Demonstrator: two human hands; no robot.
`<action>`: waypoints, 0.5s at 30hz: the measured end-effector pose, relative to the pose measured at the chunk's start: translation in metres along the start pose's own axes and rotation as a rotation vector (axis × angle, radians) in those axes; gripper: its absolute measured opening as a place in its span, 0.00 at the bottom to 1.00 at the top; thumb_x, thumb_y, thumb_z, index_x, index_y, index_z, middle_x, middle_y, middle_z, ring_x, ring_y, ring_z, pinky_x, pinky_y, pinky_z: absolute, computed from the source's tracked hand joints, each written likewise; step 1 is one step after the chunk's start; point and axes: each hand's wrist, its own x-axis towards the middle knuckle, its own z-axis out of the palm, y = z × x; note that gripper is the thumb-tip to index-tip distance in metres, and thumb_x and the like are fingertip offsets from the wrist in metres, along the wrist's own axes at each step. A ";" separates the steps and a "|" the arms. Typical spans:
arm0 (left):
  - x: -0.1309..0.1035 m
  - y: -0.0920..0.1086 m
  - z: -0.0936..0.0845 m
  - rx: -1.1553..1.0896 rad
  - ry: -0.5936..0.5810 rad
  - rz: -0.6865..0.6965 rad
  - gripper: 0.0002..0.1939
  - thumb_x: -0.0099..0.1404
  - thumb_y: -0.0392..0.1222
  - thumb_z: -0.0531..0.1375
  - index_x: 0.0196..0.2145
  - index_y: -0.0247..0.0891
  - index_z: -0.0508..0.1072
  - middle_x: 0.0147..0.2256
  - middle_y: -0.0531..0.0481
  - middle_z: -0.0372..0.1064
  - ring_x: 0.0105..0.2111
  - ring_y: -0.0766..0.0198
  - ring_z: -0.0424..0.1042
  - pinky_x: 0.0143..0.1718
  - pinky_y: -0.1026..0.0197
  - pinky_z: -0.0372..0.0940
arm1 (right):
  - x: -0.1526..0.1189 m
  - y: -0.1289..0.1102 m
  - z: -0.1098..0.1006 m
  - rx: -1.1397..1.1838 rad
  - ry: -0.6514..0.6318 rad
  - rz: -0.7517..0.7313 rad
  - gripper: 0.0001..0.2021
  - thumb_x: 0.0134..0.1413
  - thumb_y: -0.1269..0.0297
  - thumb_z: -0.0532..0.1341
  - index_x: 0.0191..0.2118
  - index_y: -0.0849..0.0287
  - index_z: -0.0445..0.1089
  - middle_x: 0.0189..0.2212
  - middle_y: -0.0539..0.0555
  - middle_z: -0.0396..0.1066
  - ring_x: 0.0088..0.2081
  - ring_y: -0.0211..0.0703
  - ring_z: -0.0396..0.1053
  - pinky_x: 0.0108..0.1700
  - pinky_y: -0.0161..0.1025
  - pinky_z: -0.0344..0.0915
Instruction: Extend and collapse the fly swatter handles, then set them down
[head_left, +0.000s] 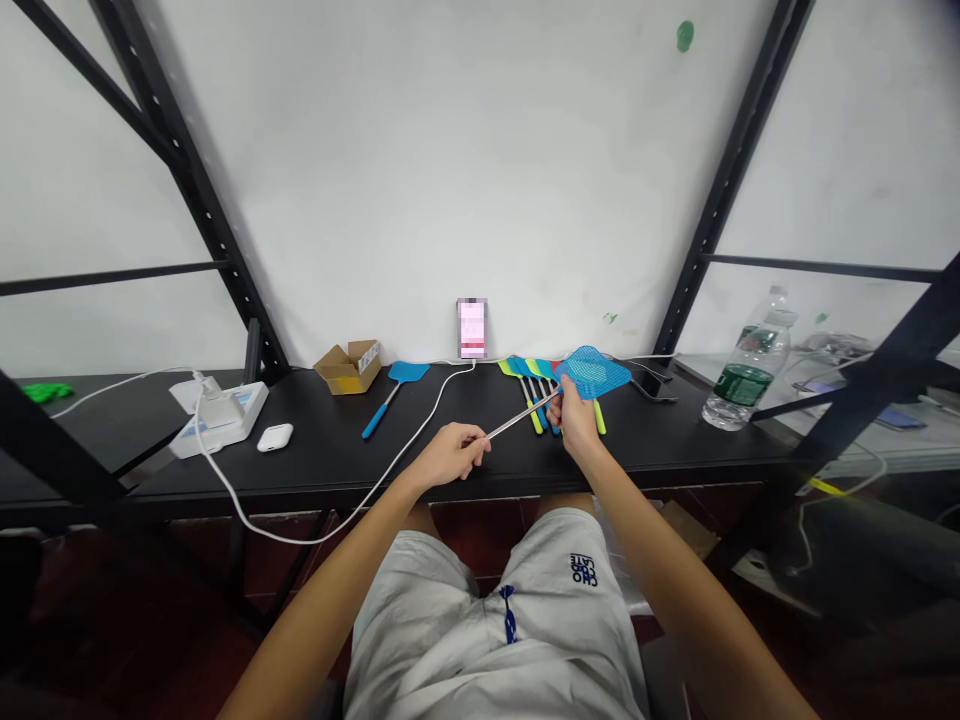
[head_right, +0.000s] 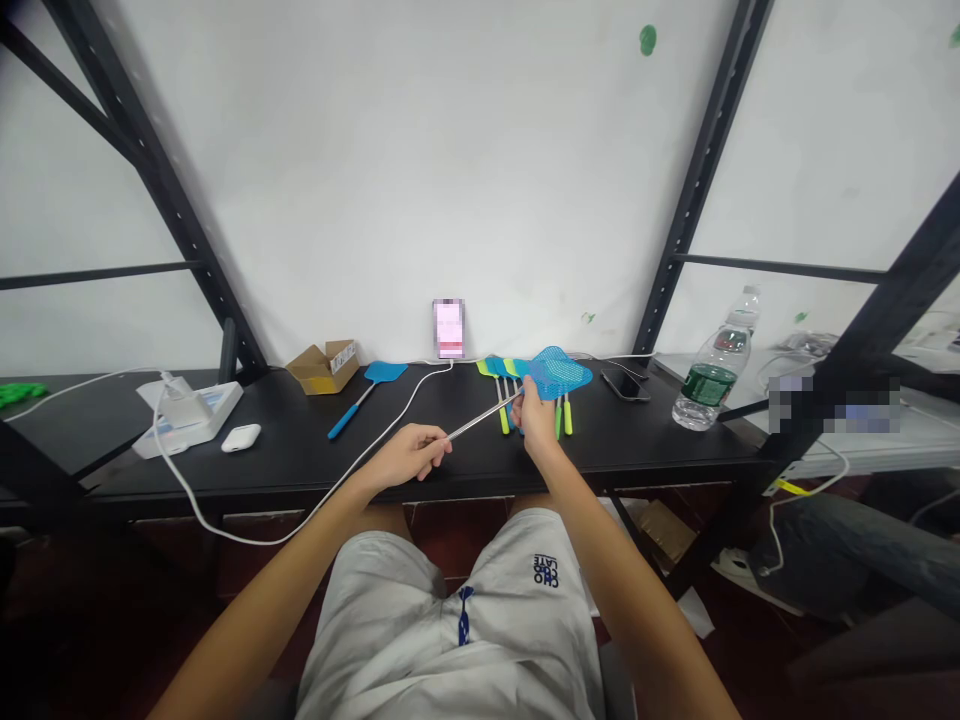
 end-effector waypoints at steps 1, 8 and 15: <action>0.001 -0.001 0.000 0.038 0.021 0.010 0.13 0.63 0.44 0.51 0.32 0.35 0.71 0.23 0.55 0.65 0.16 0.72 0.61 0.20 0.67 0.55 | -0.001 0.002 0.001 -0.003 0.001 -0.011 0.20 0.52 0.49 0.61 0.25 0.54 0.51 0.13 0.40 0.48 0.13 0.29 0.47 0.12 0.29 0.44; 0.000 0.000 -0.003 0.189 0.096 0.103 0.13 0.63 0.42 0.51 0.30 0.35 0.74 0.21 0.53 0.65 0.22 0.68 0.62 0.25 0.67 0.56 | -0.007 0.008 0.005 0.033 0.053 -0.065 0.18 0.55 0.51 0.58 0.23 0.55 0.53 0.14 0.41 0.48 0.14 0.30 0.45 0.14 0.30 0.45; -0.005 0.009 -0.004 0.212 0.104 0.115 0.13 0.63 0.42 0.51 0.31 0.36 0.74 0.22 0.53 0.66 0.22 0.68 0.62 0.25 0.66 0.55 | -0.031 0.008 0.021 -0.018 0.036 -0.094 0.19 0.56 0.50 0.58 0.23 0.54 0.53 0.13 0.42 0.48 0.14 0.31 0.46 0.15 0.32 0.46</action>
